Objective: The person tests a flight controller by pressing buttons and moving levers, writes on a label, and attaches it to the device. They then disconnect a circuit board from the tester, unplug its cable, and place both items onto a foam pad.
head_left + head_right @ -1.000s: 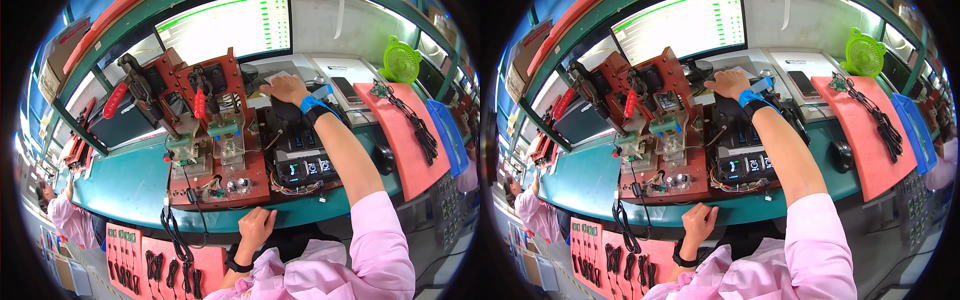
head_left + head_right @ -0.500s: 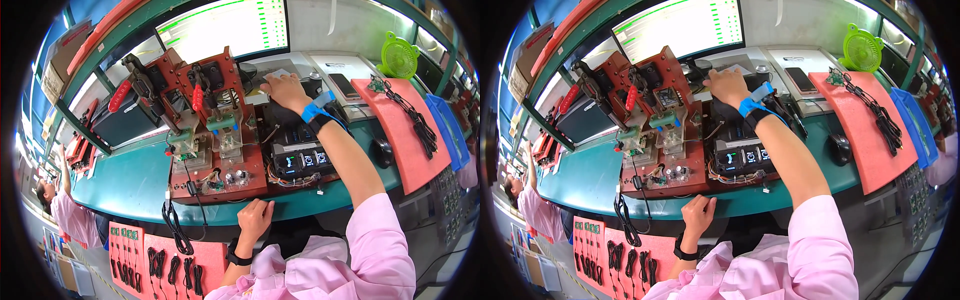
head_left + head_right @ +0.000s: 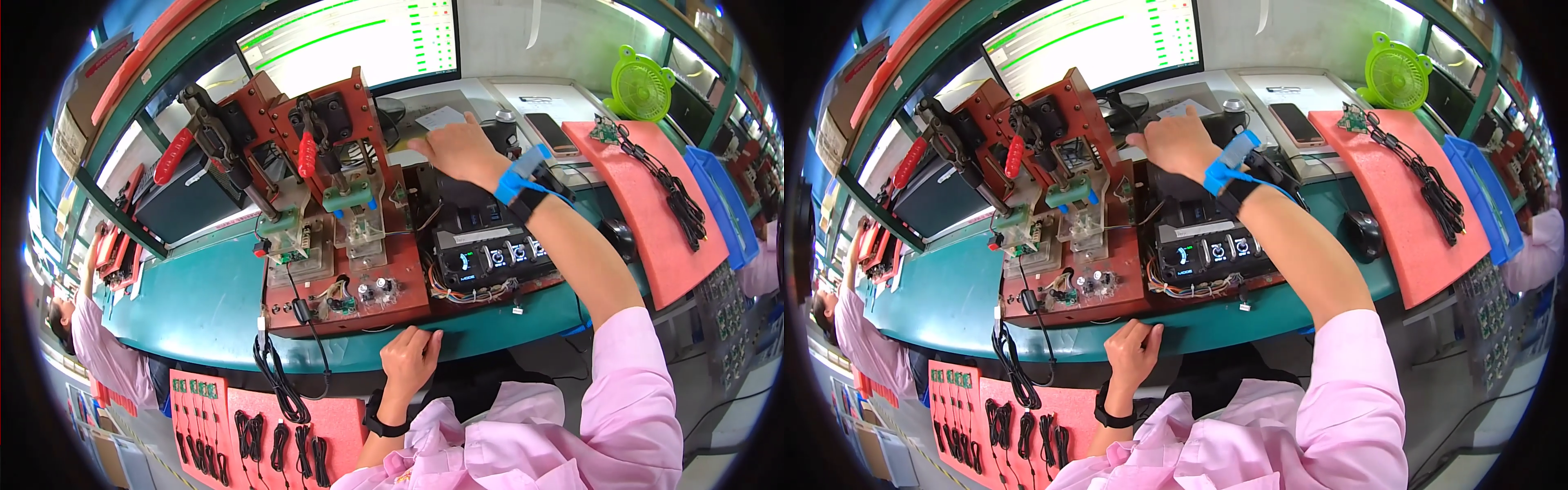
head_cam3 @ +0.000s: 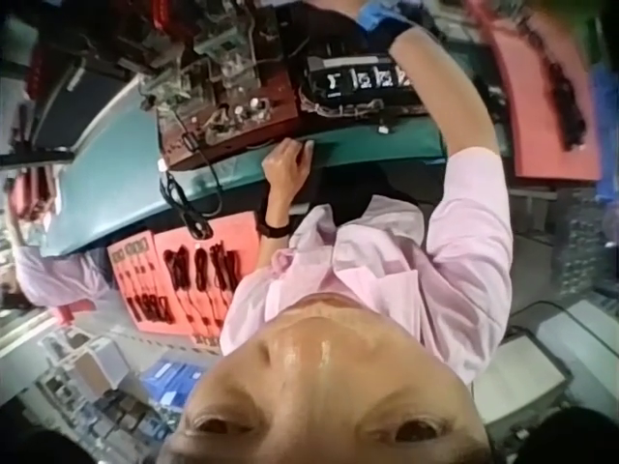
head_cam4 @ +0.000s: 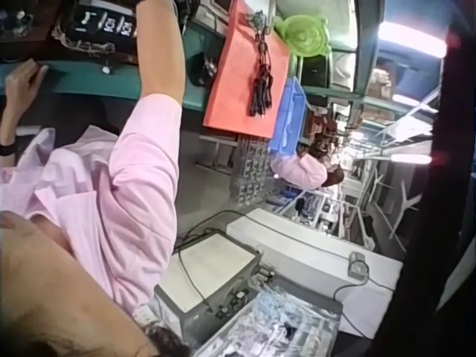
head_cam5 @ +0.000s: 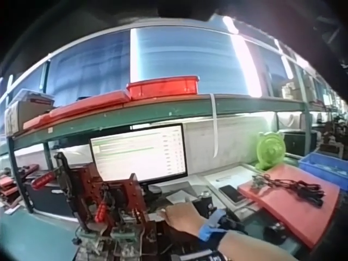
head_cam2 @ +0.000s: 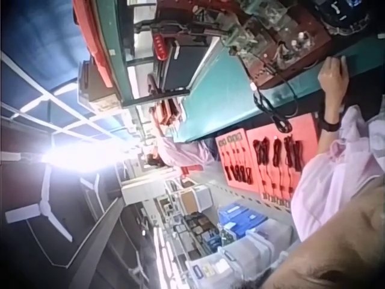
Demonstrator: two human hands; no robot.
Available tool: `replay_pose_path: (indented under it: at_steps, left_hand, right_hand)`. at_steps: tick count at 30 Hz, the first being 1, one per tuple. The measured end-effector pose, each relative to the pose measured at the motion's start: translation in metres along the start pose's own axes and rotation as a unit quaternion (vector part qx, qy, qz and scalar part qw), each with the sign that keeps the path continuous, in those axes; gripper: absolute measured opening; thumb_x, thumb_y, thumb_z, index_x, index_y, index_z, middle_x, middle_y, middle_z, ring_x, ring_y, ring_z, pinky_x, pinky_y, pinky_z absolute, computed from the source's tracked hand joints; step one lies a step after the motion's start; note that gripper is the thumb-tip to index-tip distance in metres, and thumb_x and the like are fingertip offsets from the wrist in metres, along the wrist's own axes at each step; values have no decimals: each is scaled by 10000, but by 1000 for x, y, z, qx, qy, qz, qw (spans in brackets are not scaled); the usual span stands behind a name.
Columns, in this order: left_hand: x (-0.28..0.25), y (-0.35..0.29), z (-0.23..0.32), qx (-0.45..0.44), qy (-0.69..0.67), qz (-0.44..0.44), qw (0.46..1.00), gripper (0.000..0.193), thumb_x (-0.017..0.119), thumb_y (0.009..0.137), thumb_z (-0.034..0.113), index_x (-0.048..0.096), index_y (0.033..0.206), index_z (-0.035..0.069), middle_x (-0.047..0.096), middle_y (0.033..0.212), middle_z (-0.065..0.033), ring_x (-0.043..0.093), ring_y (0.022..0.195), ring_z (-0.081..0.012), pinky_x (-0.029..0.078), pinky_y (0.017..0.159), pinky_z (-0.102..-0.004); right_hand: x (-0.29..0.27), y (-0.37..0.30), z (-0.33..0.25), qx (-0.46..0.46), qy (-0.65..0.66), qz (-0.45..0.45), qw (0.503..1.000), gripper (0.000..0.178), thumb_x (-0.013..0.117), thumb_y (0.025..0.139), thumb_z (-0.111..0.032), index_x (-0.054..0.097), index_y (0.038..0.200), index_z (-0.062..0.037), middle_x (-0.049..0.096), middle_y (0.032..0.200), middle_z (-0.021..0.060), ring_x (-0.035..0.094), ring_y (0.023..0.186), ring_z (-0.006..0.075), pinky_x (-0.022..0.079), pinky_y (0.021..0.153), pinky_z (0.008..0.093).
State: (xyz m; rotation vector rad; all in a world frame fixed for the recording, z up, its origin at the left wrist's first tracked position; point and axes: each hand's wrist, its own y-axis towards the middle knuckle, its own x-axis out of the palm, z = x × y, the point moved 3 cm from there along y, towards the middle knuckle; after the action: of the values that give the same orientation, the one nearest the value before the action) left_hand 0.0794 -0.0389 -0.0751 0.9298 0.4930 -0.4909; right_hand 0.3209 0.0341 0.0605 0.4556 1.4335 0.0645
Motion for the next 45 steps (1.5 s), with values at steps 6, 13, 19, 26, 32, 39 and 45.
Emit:
replay_pose_path:
  at_steps: [6, 13, 19, 26, 32, 39, 45]
  left_hand:
    - [3, -1, 4, -10, 10, 0, 1000, 221, 654, 694, 73, 475, 569, 39, 422, 514, -84, 440, 435, -258, 328, 394, -333]
    - [4, 1, 3, 5, 23, 10, 1000, 217, 649, 704, 87, 478, 578, 46, 429, 521, -80, 449, 441, -259, 334, 394, -333]
    - [0, -1, -1, 0, 4, 17, 1000, 224, 650, 700, 71, 473, 566, 37, 421, 517, -88, 437, 437, -266, 324, 393, -334]
    - [-1, -1, -1, -4, 27, -17, 999, 222, 650, 710, 108, 483, 573, 54, 434, 528, -69, 457, 447, -249, 346, 396, -327]
    - [5, 4, 4, 8, -7, 3, 1000, 232, 653, 692, 63, 465, 560, 34, 401, 503, -81, 418, 424, -254, 311, 387, -327]
    - [2, 0, 2, -9, 7, -5, 1000, 231, 654, 689, 60, 463, 561, 35, 408, 507, -79, 416, 423, -254, 310, 387, -329]
    - [1, 1, -1, 1, 14, -9, 1000, 223, 660, 688, 80, 475, 568, 51, 422, 520, -71, 437, 433, -245, 329, 389, -327]
  right_hand:
    - [24, 41, 29, 130, 37, 163, 977, 525, 404, 813, -522, 590, 751, -36, 600, 648, 143, 593, 717, 340, 423, 754, 450]
    - [21, 28, 41, 167, 124, 102, 973, 604, 433, 773, -582, 548, 919, -8, 589, 850, 178, 577, 844, 345, 462, 701, 430]
    - [-30, -63, 2, 5, 182, 53, 982, 679, 515, 790, -448, 308, 1223, 33, 226, 1312, 279, 352, 1155, 403, 312, 939, 449]
    - [-24, -132, -15, -27, 96, 91, 991, 739, 591, 748, -356, 233, 1273, 22, 230, 1304, 295, 249, 1195, 458, 256, 972, 476]
    - [-2, -16, 27, 43, 82, -100, 991, 610, 513, 759, -478, 437, 1168, -32, 422, 1210, 219, 379, 1132, 390, 265, 953, 495]
    - [19, 35, -2, 145, 36, -110, 983, 538, 491, 749, -493, 550, 1068, -64, 585, 978, 146, 540, 927, 329, 319, 861, 513]
    - [34, 36, 10, 133, 163, 58, 976, 427, 510, 739, -445, 625, 862, -53, 623, 826, 138, 588, 812, 304, 390, 788, 459]
